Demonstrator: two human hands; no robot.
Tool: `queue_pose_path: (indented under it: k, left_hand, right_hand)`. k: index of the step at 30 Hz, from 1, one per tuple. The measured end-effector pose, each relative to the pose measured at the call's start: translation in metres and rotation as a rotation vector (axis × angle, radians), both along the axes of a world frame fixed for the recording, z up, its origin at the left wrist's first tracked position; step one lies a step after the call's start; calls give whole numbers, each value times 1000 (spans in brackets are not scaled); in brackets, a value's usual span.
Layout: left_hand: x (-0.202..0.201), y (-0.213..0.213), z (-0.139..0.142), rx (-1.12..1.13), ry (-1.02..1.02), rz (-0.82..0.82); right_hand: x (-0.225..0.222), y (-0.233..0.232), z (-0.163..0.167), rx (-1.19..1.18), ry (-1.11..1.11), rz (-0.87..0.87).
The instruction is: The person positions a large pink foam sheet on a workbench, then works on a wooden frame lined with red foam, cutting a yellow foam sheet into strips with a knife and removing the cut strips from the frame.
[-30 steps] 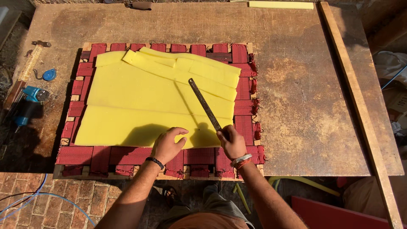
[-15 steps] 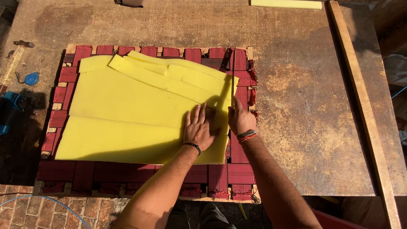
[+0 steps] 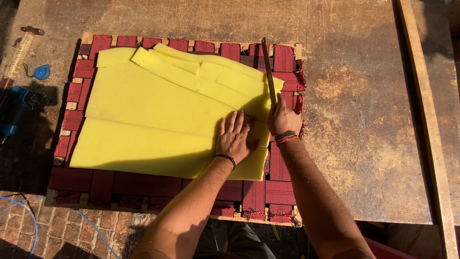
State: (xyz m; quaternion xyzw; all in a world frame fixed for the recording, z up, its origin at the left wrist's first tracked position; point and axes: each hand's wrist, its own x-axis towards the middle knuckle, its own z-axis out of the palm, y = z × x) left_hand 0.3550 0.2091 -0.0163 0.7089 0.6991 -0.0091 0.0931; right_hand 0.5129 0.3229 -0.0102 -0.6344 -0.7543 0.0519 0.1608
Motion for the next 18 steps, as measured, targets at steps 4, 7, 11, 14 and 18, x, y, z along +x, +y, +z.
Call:
queue_pose_path:
  k: [4,7,11,14,18]
  left_hand:
    - [0,-1,7,-118,4,-4]
    - [0,-4,14,-79,-18,-5]
    - [0,-3,17,5,-150,25]
    - [1,-3,16,-101,78,-20]
    - [1,-9,19,35,-26,-11]
  right_hand:
    - [0,-19,-1,86,32,48]
    - [5,-35,-7,57,89,48]
    - [-3,-19,-6,42,-146,42]
    - [-5,-26,-4,51,-224,66]
    - [16,-123,3,-9,-142,73]
